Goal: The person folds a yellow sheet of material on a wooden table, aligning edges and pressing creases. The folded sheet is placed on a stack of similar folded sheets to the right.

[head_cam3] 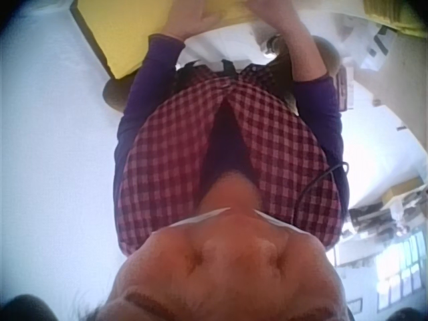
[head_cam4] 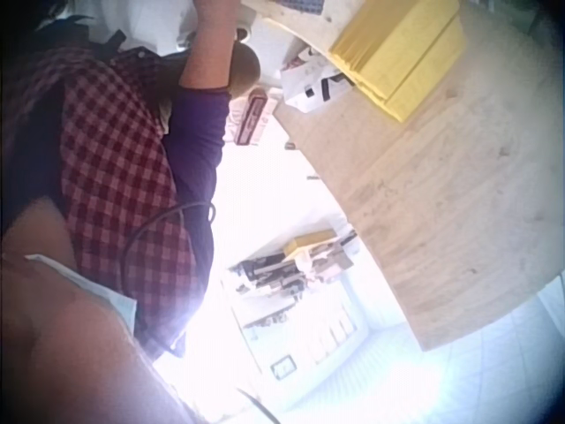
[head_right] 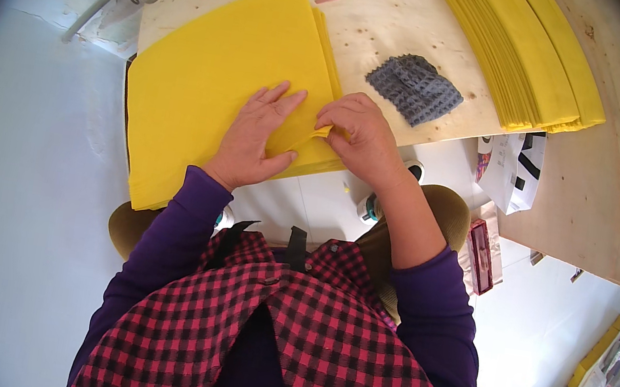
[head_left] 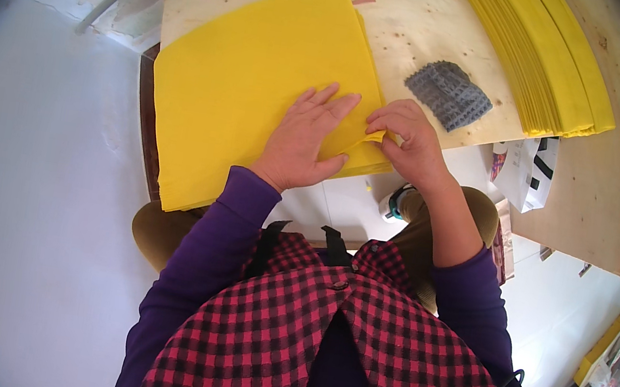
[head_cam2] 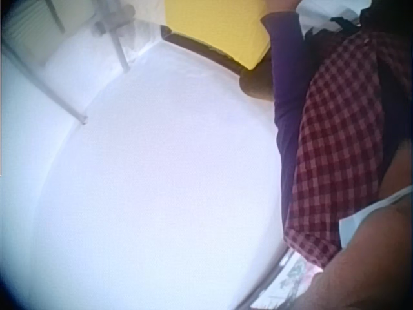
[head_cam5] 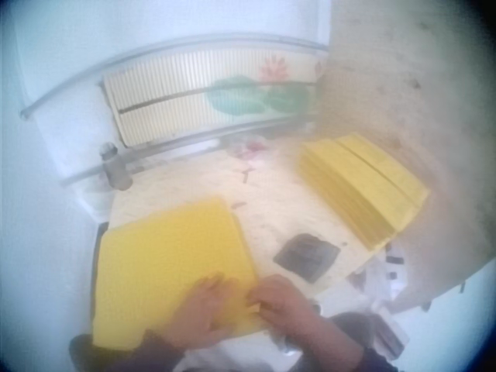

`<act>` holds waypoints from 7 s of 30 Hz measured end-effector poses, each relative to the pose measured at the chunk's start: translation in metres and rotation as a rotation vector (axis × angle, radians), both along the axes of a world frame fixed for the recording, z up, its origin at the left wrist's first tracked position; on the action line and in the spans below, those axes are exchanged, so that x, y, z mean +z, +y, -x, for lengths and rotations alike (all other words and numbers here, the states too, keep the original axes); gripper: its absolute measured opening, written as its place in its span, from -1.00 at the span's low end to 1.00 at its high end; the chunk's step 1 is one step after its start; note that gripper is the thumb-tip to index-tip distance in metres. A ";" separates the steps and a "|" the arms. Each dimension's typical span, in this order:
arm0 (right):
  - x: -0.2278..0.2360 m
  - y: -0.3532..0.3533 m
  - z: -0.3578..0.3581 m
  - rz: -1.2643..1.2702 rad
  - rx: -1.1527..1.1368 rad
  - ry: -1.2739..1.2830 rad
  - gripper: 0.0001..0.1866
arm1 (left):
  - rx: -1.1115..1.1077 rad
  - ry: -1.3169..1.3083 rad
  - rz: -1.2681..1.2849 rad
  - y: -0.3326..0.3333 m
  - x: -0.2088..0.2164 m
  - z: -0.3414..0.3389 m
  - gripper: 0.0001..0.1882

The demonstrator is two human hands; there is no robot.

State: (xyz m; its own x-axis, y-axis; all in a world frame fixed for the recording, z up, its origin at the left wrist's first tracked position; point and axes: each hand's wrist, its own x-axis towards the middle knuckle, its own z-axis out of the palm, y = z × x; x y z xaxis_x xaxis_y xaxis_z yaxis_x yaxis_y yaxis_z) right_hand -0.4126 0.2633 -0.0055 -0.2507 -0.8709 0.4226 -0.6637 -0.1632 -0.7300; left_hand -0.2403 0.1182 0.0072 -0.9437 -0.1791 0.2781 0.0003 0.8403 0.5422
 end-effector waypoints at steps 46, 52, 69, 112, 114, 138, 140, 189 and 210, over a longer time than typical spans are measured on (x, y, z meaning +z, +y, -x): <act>-0.014 0.034 0.124 -0.270 -0.512 0.253 -0.64 | 0.265 -0.242 0.143 -0.004 0.009 -0.106 -0.35; -0.049 0.033 0.137 -0.393 -0.628 0.233 -0.61 | 0.273 -0.244 0.014 -0.010 0.018 -0.103 -0.42; 0.014 0.048 0.037 -0.126 -0.039 -0.163 -0.82 | 0.255 -0.214 -0.299 -0.028 0.026 -0.100 -0.73; 0.062 -0.020 0.003 -0.415 0.011 -0.131 -0.80 | 0.265 -0.117 0.140 -0.007 0.009 -0.104 -0.62; 0.059 -0.013 0.003 -0.355 -0.081 -0.172 -0.83 | 0.271 -0.066 0.113 -0.008 0.010 -0.103 -0.65; 0.020 0.006 0.000 -0.438 -0.038 -0.112 -0.87 | 0.327 -0.092 -0.165 -0.014 0.020 -0.098 -0.73; 0.023 0.005 0.002 -0.366 -0.016 -0.052 -0.86 | 0.319 -0.108 -0.154 -0.013 0.023 -0.098 -0.73; 0.004 -0.028 0.001 -0.145 0.072 -0.044 -0.72 | 0.348 -0.112 0.248 -0.005 0.005 -0.115 -0.54; -0.001 -0.029 0.001 -0.273 -0.041 -0.344 -0.77 | 0.679 0.235 -0.512 -0.091 -0.020 -0.229 -0.84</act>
State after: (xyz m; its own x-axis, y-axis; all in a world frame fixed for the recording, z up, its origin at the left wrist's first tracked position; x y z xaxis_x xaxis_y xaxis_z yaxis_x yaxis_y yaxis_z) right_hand -0.4138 0.2343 -0.0061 -0.3736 -0.9254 0.0640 -0.3764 0.0882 -0.9223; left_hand -0.0111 0.0277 -0.0128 -0.5169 -0.8361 0.1837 -0.2519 0.3537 0.9008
